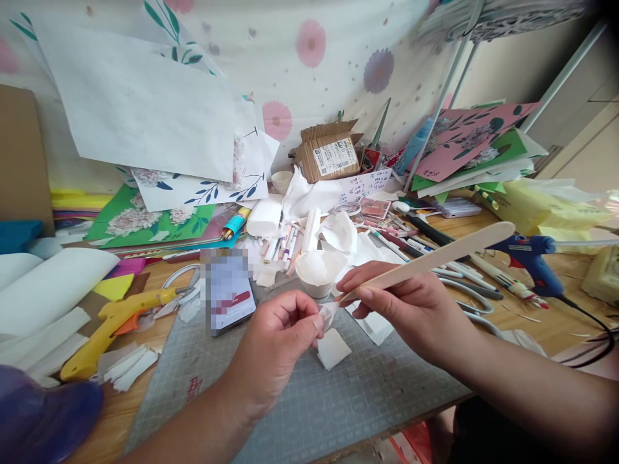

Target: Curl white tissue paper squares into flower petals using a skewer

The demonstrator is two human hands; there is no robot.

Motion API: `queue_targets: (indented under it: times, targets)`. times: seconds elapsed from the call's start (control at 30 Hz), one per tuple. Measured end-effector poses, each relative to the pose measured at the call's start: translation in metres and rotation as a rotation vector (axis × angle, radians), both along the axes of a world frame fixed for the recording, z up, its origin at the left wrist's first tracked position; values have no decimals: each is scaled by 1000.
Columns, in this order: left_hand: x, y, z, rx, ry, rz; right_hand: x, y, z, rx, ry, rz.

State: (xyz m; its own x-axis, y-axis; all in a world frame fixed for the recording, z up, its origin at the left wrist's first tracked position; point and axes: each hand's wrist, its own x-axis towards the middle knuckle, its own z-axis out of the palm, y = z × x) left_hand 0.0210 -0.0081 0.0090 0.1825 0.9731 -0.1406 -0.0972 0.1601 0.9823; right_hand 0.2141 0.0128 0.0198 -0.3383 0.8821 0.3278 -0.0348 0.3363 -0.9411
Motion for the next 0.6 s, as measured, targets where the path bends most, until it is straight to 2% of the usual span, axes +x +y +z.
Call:
queue_targets:
  times: [0.1, 0.2, 0.43, 0.6]
  targets:
    - [0, 1, 1, -11, 12, 22, 4, 3, -1, -129, 88, -35]
    - [-1, 2, 1, -14, 23, 46, 7, 7, -1, -184, 153, -63]
    - [-6, 7, 0, 14, -3, 92, 13, 17, 1, -206, 225, -113]
    - [-12, 10, -1, 30, 2, 136, 19, 26, 5, -186, 224, -208]
